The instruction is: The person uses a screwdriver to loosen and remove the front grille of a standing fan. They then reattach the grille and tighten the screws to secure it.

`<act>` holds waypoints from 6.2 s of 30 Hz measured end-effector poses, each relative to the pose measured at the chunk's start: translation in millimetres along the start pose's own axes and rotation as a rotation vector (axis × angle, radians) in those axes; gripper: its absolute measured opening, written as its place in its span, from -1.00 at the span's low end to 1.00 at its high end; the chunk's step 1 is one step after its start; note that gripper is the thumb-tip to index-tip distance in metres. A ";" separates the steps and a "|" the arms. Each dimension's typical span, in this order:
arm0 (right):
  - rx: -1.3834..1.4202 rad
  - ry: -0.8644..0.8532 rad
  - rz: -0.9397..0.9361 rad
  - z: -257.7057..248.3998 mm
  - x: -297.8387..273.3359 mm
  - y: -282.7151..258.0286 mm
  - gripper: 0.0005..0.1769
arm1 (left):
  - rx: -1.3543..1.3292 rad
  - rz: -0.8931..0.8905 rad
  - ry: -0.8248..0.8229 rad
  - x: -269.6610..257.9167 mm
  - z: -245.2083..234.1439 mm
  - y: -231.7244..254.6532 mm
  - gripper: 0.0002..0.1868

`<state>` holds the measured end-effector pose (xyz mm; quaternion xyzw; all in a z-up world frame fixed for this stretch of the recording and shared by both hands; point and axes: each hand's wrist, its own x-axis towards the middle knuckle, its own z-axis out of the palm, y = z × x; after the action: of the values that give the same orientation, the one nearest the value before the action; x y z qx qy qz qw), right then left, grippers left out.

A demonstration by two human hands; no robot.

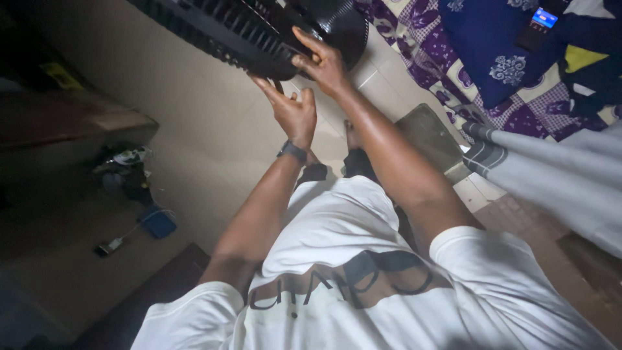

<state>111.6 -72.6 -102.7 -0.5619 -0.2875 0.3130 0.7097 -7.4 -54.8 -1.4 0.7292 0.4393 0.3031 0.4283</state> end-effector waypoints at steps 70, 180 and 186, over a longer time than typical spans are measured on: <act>-0.856 0.232 0.078 94.6 84.9 -189.3 -0.30 | -0.168 0.572 -0.009 195.8 -75.2 22.6 -0.31; 0.285 2.180 -0.504 372.1 281.2 60.0 -0.53 | -0.132 1.025 -2.123 631.4 -9.2 -83.9 0.13; 0.645 2.228 -0.484 402.4 322.6 118.4 -0.46 | -0.329 1.514 -1.801 610.8 -19.0 -55.0 0.51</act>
<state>-2.4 443.9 -118.5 -0.2509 0.4825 -0.4335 0.7186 218.8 515.5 -1.7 0.6904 -0.6069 -0.0898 0.3833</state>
